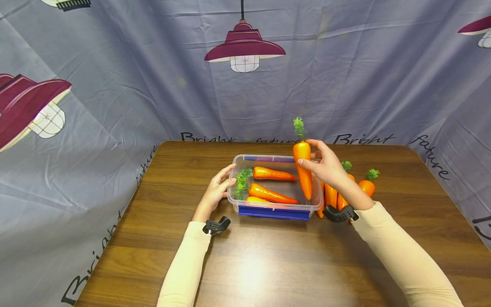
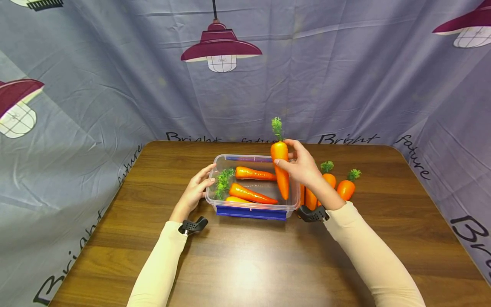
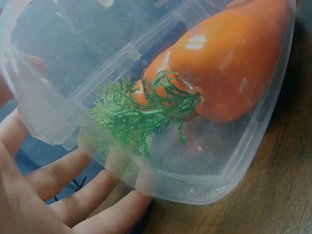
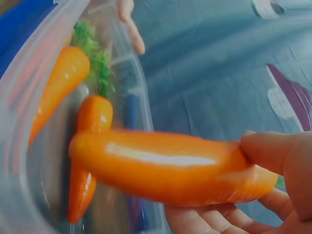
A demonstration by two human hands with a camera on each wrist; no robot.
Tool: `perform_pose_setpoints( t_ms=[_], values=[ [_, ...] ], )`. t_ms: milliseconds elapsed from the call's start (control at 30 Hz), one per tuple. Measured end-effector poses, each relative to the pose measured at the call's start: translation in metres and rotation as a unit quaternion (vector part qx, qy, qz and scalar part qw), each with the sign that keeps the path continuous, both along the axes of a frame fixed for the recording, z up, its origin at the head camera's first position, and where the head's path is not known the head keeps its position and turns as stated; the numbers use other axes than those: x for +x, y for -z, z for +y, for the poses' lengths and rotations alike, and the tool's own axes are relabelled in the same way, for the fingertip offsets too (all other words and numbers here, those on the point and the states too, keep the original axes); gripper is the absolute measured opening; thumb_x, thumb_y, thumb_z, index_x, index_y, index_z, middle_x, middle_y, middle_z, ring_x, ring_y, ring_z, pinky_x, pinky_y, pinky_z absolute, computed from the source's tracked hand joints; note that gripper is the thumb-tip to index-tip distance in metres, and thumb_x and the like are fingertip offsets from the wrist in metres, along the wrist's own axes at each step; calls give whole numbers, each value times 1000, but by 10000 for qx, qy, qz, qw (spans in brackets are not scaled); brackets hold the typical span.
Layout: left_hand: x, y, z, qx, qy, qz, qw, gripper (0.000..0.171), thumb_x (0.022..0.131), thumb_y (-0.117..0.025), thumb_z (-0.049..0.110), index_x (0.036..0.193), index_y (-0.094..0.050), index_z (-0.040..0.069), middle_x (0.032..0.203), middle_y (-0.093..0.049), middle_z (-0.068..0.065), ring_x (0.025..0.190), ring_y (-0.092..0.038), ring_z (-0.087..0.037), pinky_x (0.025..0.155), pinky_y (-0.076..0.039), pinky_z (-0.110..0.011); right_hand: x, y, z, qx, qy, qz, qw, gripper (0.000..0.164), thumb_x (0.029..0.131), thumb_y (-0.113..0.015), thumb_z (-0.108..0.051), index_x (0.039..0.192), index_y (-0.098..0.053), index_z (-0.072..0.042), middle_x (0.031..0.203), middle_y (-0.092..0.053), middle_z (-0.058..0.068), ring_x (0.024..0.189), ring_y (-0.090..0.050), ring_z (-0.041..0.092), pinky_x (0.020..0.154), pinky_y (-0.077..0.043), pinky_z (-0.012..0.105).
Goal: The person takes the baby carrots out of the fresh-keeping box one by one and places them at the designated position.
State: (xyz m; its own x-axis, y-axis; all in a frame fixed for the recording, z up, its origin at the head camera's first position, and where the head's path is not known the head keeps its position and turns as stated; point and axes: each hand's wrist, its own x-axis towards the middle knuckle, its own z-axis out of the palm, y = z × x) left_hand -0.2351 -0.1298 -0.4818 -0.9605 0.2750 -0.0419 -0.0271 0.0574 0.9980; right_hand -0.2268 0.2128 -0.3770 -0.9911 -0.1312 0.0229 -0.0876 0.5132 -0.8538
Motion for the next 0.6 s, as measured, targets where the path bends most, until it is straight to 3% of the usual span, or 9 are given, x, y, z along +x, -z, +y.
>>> perform_pose_setpoints(
  t_ms=[233, 433, 600],
  values=[
    [1, 1, 1, -16, 0, 9, 10000, 56, 102, -54, 15, 157, -41, 19, 163, -36, -18, 120, -60, -31, 80, -63, -35, 4, -1, 31, -278, 255, -286, 9989, 73, 100, -64, -23, 159, -25, -7, 134, -52, 30, 80, -62, -2, 64, -61, 27],
    [0, 2, 0, -16, -18, 10, 10000, 56, 102, -55, 15, 157, -41, 19, 162, -37, -18, 118, -61, -29, 79, -63, -34, 8, -1, 53, -406, 323, -489, 9975, 72, 102, -60, -23, 159, -20, -3, 125, -52, 25, 76, -64, 0, 65, -61, 25],
    [1, 0, 0, -32, -23, 37, 10000, 57, 102, -54, 16, 157, -40, 19, 163, -36, -19, 120, -60, -31, 80, -63, -36, 10, 2, 71, -323, 440, -578, 9968, 72, 102, -60, -24, 158, -20, -2, 113, -55, 10, 74, -63, 1, 63, -61, 26]
  ],
)
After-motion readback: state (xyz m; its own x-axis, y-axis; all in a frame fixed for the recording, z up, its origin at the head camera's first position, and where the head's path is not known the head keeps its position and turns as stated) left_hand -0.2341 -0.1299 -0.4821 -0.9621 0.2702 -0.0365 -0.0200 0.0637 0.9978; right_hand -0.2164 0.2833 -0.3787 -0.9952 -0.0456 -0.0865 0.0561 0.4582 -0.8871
